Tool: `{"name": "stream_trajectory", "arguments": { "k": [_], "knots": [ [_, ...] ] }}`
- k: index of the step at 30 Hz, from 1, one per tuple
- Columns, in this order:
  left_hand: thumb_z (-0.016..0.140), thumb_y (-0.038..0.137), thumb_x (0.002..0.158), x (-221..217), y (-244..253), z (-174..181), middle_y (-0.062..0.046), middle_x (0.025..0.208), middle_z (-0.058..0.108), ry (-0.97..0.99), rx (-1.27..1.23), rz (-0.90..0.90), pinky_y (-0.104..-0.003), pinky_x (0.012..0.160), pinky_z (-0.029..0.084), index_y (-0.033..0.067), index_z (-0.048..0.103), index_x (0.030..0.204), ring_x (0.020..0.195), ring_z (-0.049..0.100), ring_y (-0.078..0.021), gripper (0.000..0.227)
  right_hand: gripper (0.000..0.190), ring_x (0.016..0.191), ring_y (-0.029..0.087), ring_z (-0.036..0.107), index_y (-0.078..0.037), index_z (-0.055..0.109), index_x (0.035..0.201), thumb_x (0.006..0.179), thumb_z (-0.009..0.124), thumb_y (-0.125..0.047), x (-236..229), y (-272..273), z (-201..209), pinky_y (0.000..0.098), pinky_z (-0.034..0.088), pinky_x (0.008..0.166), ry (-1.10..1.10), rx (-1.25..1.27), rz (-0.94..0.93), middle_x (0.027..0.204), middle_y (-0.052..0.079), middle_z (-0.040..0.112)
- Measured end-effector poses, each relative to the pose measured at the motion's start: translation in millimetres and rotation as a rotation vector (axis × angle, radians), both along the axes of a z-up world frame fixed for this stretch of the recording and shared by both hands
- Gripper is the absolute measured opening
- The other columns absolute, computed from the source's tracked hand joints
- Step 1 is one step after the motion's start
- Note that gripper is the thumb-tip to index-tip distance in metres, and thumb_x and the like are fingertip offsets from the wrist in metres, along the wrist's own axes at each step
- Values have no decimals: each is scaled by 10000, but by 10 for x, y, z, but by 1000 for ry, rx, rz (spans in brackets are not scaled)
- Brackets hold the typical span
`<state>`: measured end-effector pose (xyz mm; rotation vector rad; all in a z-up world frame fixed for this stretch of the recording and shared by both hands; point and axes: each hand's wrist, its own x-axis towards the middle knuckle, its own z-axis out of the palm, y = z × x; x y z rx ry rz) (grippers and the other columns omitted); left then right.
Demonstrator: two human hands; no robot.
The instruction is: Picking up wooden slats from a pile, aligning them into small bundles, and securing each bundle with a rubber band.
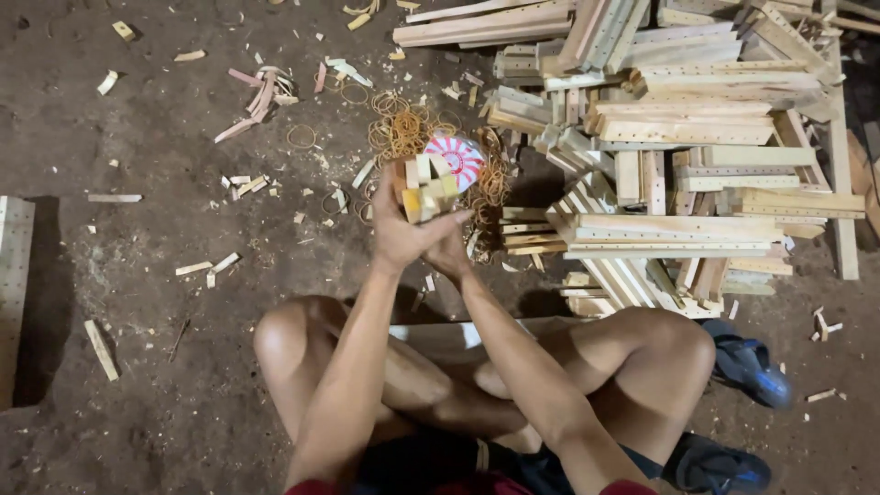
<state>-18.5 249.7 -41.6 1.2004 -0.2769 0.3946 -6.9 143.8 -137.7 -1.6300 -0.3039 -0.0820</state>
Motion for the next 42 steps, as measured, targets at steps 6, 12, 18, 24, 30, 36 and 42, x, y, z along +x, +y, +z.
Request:
{"name": "stream_trajectory", "arguments": {
  "k": [6, 12, 18, 24, 30, 36, 42],
  "knots": [
    [1061, 197, 543, 51, 24, 98, -133, 1001, 685, -104, 59, 90, -355, 828, 553, 32, 566, 1236, 899, 647, -165, 867, 1048, 1269, 320, 465, -71, 291, 1471, 582, 841, 8, -129, -51, -120, 505, 327, 1078, 3, 9, 1, 1374, 198, 498],
    [982, 137, 674, -61, 46, 210, -144, 1003, 696, -123, 114, 133, -338, 738, 526, 20, 613, 1136, 860, 649, -172, 603, 1109, 1333, 323, 395, -62, 241, 1503, 554, 805, 40, -320, -226, -281, 506, 249, 1125, -7, 26, 0, 1439, 200, 439],
    [976, 71, 646, 13, 159, 122, -152, 992, 715, -103, 103, 9, -335, 740, 528, -8, 663, 1066, 869, 639, -149, 529, 1170, 1397, 327, 326, -53, 192, 1536, 525, 768, 72, -257, -152, -288, 508, 170, 1171, -18, 42, -9, 1503, 202, 379],
    [933, 33, 683, -7, 145, 202, -152, 989, 695, -98, 89, -93, -370, 745, 508, -19, 654, 1081, 893, 612, -169, 489, 1232, 1461, 331, 256, -45, 142, 1569, 497, 731, 103, -318, -207, -371, 509, 91, 1217, -32, 62, -8, 1567, 203, 320],
    [926, 53, 678, 41, 177, 154, -162, 1047, 661, -148, 140, -71, -379, 756, 490, -2, 639, 1079, 920, 625, -231, 496, 1294, 1525, 335, 187, -36, 93, 1602, 469, 694, 135, -353, -308, -410, 511, 13, 1263, -71, 85, -18, 1632, 205, 261],
    [1013, 151, 620, -12, 231, 151, -99, 958, 625, -36, 110, -87, -318, 744, 462, 8, 617, 1109, 872, 548, -151, 646, 1235, 1563, 311, 117, -32, 14, 1623, 568, 644, 94, -362, -331, -340, 487, 3, 1288, -47, 185, 58, 1684, 195, 162],
    [1052, 297, 520, 69, 222, 137, -127, 1002, 645, -68, 107, -63, -336, 754, 466, 15, 620, 1118, 876, 567, -176, 790, 924, 1563, 267, 61, -55, -43, 1637, 824, 374, 90, -307, -463, -472, 438, 31, 1302, -25, 210, 168, 1712, 181, 11]
  ]
}}
